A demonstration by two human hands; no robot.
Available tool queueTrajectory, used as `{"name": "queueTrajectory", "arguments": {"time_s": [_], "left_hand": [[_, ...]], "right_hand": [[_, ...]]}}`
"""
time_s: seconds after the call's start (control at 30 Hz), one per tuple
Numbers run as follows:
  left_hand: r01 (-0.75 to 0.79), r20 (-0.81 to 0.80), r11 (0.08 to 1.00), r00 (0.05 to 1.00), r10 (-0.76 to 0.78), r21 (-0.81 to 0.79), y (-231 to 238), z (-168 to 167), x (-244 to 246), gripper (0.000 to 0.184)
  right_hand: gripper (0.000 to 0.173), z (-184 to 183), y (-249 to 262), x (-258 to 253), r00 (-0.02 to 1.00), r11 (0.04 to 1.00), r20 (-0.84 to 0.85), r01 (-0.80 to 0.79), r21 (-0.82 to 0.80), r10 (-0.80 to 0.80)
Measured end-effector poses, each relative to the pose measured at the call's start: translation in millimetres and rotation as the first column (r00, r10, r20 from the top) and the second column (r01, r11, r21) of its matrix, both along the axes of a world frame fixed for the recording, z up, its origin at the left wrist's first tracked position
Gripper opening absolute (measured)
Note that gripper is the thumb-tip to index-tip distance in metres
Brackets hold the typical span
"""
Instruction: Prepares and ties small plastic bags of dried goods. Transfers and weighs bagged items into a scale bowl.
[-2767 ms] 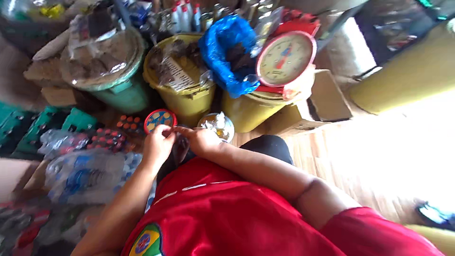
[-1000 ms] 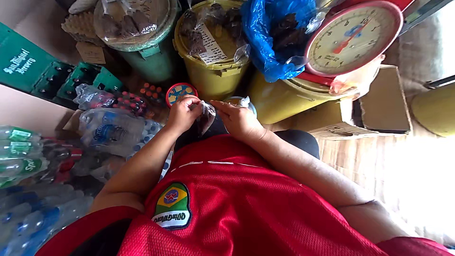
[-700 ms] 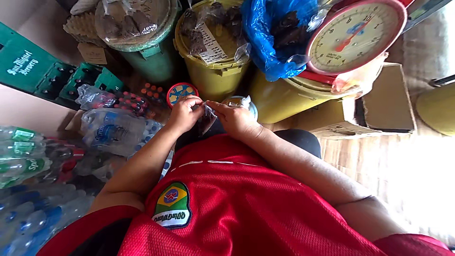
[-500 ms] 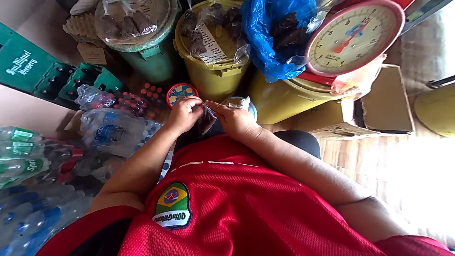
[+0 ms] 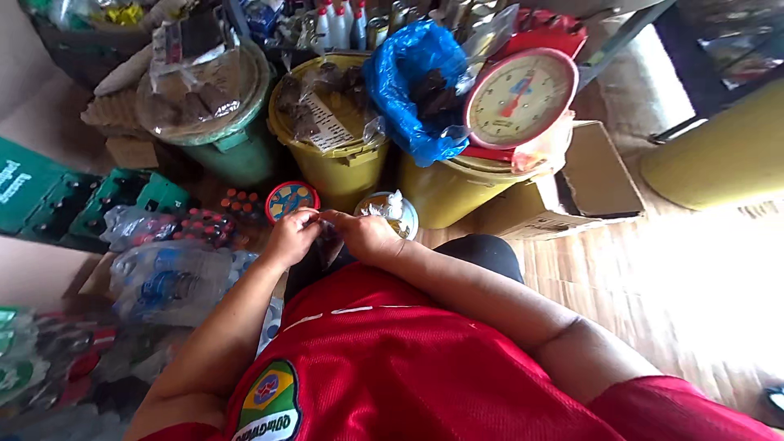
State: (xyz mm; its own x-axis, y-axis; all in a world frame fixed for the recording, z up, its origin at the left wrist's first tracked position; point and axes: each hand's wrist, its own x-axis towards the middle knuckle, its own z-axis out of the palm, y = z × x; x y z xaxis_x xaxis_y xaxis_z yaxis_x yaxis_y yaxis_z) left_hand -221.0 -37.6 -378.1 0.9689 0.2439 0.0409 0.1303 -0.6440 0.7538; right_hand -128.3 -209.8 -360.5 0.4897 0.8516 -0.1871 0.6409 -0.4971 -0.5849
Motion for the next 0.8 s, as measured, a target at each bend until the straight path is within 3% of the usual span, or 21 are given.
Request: {"name": "queueTrajectory", "arguments": {"time_s": [0.1, 0.37, 0.53, 0.8], "left_hand": [[-0.004, -0.015, 1.0, 1.0, 0.004, -0.004, 2.1, 2.3, -0.3, 0.016], [-0.051, -0.038, 0.999, 0.998, 0.052, 0.02, -4.0, -1.1, 1.7, 0.019], [-0.282, 0.282, 0.931, 0.935, 0.214, 0.232, -28.4, -15.7, -0.4, 0.017], [-0.346, 0.166, 0.919, 0.934, 0.317, 0.19, -34.1, -14.1, 5.0, 0.021]], "right_hand": [[0.047, 4.3, 2.7, 1.1, 0.997, 0.999, -0.078, -0.029, -0.03, 0.027], [0.044, -3.9, 2.8, 3.1, 0.997, 0.999, -0.062, 0.037, -0.003, -0.037], [0.043, -18.8, 4.2, 10.7, 0.988, 0.984, -0.105, 0.126, 0.126, -0.113], [0.042, -24.2, 7.0, 6.0, 0.983, 0.964, -0.119, 0.161, 0.213, -0.138]]}}
